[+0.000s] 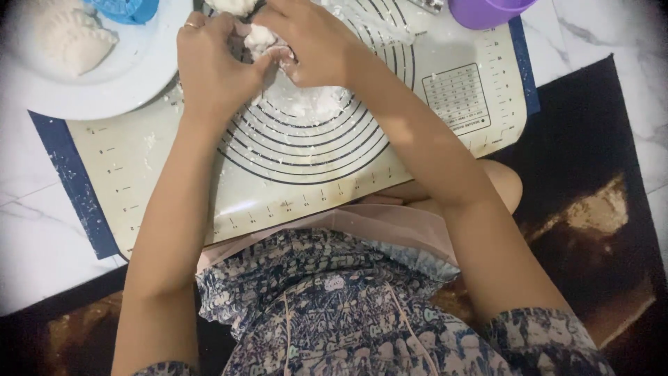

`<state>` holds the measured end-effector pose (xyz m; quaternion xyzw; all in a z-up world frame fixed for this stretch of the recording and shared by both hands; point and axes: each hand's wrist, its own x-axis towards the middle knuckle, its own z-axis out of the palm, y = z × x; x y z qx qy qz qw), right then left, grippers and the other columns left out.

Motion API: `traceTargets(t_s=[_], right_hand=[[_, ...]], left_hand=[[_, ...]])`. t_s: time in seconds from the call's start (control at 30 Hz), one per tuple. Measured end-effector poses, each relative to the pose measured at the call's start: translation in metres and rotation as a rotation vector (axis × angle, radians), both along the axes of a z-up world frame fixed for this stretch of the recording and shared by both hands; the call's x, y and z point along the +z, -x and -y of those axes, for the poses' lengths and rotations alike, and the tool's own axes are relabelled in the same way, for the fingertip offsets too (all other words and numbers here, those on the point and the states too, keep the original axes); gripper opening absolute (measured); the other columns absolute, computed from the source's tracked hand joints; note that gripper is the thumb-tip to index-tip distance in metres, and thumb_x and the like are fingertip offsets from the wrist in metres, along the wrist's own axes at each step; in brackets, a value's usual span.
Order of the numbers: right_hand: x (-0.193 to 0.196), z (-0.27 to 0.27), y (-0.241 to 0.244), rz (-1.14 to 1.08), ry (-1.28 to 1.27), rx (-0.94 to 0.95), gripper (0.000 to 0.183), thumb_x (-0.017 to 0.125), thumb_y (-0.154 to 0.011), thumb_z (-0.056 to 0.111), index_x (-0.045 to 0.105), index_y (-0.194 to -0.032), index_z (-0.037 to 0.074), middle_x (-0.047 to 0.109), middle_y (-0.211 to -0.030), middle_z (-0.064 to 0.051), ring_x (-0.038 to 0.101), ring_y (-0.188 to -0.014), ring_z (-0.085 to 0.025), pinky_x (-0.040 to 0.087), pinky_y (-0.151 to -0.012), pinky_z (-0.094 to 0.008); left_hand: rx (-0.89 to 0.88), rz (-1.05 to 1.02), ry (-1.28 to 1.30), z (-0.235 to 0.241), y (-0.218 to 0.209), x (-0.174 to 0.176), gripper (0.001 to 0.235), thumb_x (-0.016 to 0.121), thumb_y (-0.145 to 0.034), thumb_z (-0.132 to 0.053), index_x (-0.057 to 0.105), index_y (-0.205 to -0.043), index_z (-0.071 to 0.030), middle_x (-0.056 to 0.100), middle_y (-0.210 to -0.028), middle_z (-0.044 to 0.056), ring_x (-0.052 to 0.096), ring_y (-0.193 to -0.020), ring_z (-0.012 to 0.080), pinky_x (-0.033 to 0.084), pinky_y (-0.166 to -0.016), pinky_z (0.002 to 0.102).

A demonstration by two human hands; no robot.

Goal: Preparing dumplings by tearing dough into small pieces and shaping them

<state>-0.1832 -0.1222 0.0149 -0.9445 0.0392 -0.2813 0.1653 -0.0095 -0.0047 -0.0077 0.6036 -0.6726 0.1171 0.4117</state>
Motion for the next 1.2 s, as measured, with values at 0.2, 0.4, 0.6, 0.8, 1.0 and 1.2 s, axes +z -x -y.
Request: traceTargets(t_s=[0.2,0.4,0.6,0.8,1.0,1.2], right_hand=[[-0.004,0.004,0.002,-0.084,0.143,-0.072,0.059,0.075,-0.064,0.0,0.06,-0.121,0.008,0.06,-0.114,-0.007,0.063,-0.094,-0.03,0.055,-0.077,-0.039],[0.0,0.003,0.003,-0.101,0.178,-0.091,0.062,0.08,-0.064,0.004,0.063,-0.123,0.008,0.06,-0.114,-0.008,0.064,-0.095,-0.029,0.057,-0.078,-0.038],[0.003,0.002,0.004,0.012,0.196,-0.072,0.058,0.076,-0.066,0.0,0.067,-0.123,0.007,0.063,-0.106,-0.008,0.062,-0.081,-0.029,0.053,-0.069,-0.037],[-0.009,0.01,0.003,-0.114,0.048,-0.072,0.063,0.079,-0.075,0.006,0.062,-0.136,0.006,0.062,-0.126,-0.014,0.059,-0.113,-0.031,0.054,-0.092,-0.039],[0.003,0.02,0.016,-0.143,-0.254,0.037,0.079,0.082,-0.084,0.006,0.043,-0.153,0.009,0.069,-0.122,-0.019,0.067,-0.1,-0.032,0.054,-0.084,-0.04],[0.007,0.016,0.03,-0.163,-0.23,0.084,0.066,0.076,-0.079,0.003,0.056,-0.142,0.004,0.065,-0.13,-0.016,0.061,-0.112,-0.033,0.044,-0.105,-0.042]], left_hand=[[0.04,0.007,-0.043,-0.001,0.005,0.006,0.045,0.103,-0.075,-0.032,0.068,-0.087,-0.007,0.061,-0.065,-0.001,0.051,-0.067,0.021,0.047,-0.08,0.033],[0.107,0.018,-0.031,0.004,0.013,0.009,0.038,0.095,-0.071,-0.03,0.067,-0.083,-0.007,0.061,-0.063,-0.001,0.048,-0.061,0.019,0.047,-0.071,0.03],[0.171,0.031,-0.015,0.006,0.017,0.008,0.041,0.1,-0.07,-0.03,0.067,-0.083,-0.008,0.061,-0.062,-0.002,0.046,-0.059,0.0175,0.047,-0.07,0.029],[-0.014,0.136,-0.069,-0.01,0.006,0.019,0.036,0.09,-0.085,-0.025,0.07,-0.1,0.001,0.067,-0.082,0.012,0.055,-0.075,0.0311,0.048,-0.082,0.042],[-0.256,0.049,-0.331,-0.025,-0.009,0.057,0.095,0.098,-0.065,-0.038,0.059,-0.137,0.01,0.067,-0.125,0.025,0.06,-0.111,0.0406,0.041,-0.105,0.049],[-0.196,0.06,-0.439,-0.032,-0.037,0.053,0.099,0.098,-0.046,-0.025,0.065,-0.136,-0.002,0.064,-0.131,0.018,0.051,-0.117,0.0374,0.044,-0.103,0.047]])
